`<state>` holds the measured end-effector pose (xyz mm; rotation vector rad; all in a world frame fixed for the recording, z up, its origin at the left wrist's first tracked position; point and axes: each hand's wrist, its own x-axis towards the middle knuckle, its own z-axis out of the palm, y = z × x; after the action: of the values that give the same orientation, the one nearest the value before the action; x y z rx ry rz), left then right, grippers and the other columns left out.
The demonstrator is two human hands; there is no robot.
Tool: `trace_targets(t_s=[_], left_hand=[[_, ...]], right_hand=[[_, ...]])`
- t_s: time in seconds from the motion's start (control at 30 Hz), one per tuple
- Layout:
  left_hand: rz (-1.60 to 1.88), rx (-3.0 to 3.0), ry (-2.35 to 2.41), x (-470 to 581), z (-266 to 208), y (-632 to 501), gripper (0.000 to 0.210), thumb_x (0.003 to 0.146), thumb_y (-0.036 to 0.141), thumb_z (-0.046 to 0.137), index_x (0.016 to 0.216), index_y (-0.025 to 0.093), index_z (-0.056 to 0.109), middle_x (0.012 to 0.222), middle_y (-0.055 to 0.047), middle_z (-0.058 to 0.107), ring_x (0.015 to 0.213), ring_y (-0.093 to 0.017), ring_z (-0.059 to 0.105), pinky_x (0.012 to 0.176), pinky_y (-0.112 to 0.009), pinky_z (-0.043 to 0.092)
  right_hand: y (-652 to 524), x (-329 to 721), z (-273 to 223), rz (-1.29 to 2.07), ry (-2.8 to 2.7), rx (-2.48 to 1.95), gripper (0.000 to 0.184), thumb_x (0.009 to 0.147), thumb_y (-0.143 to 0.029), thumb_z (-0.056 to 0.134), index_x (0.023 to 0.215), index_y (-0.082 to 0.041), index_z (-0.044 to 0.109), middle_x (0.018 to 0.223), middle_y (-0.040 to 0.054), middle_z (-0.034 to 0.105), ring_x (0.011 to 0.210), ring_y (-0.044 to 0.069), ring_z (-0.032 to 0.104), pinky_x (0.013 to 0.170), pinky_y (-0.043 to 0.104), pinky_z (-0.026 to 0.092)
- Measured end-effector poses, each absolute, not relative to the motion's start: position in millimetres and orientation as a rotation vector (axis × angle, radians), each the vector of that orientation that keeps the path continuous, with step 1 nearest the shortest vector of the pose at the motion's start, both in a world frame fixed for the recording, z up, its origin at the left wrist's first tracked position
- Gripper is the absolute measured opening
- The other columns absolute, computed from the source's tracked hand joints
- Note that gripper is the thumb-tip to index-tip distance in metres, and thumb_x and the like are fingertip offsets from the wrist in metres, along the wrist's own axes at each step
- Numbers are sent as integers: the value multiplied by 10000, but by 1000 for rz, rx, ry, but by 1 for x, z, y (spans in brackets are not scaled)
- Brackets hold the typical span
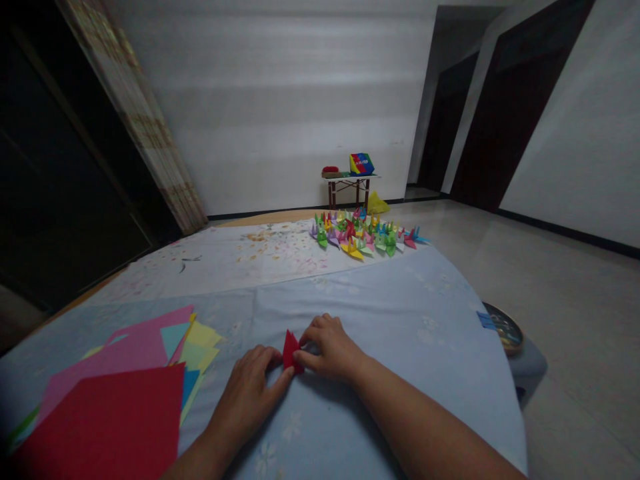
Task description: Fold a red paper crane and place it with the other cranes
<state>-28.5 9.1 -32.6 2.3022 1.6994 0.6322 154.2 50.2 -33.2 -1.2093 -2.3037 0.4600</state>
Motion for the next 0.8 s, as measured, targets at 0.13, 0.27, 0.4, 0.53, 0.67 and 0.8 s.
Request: trace_targets(t_s=[0.13,0.27,0.4,0.53,0.67,0.8], left_hand=[[639,2296,1689,-29,-33,9,147,784,326,510,816,196,570,826,-39,581,847,-232,525,760,-349,356],[668,2278,1696,-29,-35,9,150,778,338,520,808,198,567,824,-37,579,845,-231,527,766,-356,359],[713,2191,1669,-30,-36,10,152,767,350,532,793,203,563,828,-34,578,851,-233,541,779,-368,372],[950,1832,1523,-29,-38,13,263,778,405,528,934,194,528,940,-58,596,887,-224,565,795,-363,406],[1185,1345,1329,-28,-41,21,439,781,480,518,1070,157,451,988,-101,624,845,-206,605,688,-306,450],[1168,1096,1255,-27,-39,24,516,759,484,562,1124,148,418,887,-86,661,617,-159,608,513,-255,430]], right_hand=[[49,156,-30,538,-2317,-1178,221,740,-405,638,824,-201,648,872,44,559,890,194,465,807,341,316],[49,157,-31,587,-2316,-1168,197,712,-391,674,780,-207,651,869,30,566,882,188,474,836,360,308],[50,156,-36,682,-2267,-1113,164,724,-361,671,750,-200,656,865,26,597,880,184,497,836,348,325],[54,155,-38,918,-2033,-1020,125,750,-294,641,780,-174,657,831,26,623,808,156,544,771,286,385],[59,153,-42,1185,-1727,-970,195,726,-338,654,744,-145,635,716,0,611,680,129,539,672,254,401],[61,151,-45,1468,-1495,-811,280,652,-395,709,701,-142,601,681,-18,608,629,109,533,648,250,404]])
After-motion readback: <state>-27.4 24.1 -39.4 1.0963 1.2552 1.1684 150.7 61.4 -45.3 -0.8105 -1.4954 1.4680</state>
